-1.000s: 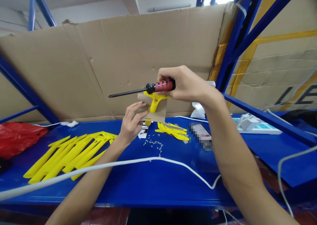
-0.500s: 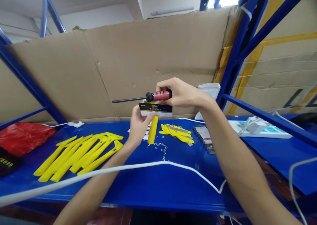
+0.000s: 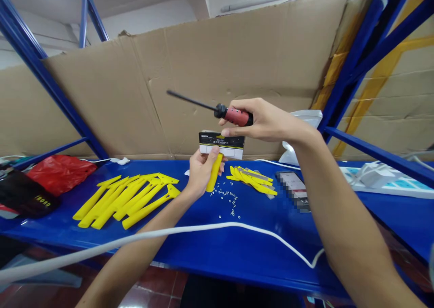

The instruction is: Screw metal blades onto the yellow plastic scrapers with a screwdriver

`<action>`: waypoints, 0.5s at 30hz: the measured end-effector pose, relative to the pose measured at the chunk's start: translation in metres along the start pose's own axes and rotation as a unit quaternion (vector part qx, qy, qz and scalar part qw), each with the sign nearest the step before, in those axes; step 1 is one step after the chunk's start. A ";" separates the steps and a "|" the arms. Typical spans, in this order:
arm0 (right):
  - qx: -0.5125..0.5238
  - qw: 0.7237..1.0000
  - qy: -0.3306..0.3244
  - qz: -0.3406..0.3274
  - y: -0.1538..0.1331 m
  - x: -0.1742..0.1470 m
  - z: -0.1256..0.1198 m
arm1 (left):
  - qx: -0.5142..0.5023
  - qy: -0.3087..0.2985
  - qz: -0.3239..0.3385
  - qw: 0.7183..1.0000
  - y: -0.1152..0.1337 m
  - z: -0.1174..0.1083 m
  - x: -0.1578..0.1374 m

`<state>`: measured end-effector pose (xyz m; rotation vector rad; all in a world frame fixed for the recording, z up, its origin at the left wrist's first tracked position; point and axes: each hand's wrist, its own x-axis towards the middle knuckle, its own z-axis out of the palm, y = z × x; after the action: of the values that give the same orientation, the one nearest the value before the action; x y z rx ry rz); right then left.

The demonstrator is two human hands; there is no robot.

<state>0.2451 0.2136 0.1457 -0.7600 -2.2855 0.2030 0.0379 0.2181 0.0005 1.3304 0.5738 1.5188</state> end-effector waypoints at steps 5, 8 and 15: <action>-0.031 0.999 -0.043 0.013 0.000 -0.001 0.000 | 0.004 -0.019 -0.023 1.000 0.001 -0.003 -0.005; -0.021 0.999 -0.034 0.010 0.001 -0.001 0.000 | 0.004 -0.025 -0.038 0.999 0.006 -0.008 -0.014; -0.020 0.999 -0.045 -0.003 -0.005 -0.004 -0.005 | 0.080 0.007 -0.022 0.997 0.016 -0.008 -0.042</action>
<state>0.2484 0.2074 0.1490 -0.7787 -2.3833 0.1917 0.0201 0.1767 -0.0073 1.4197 0.7417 1.4708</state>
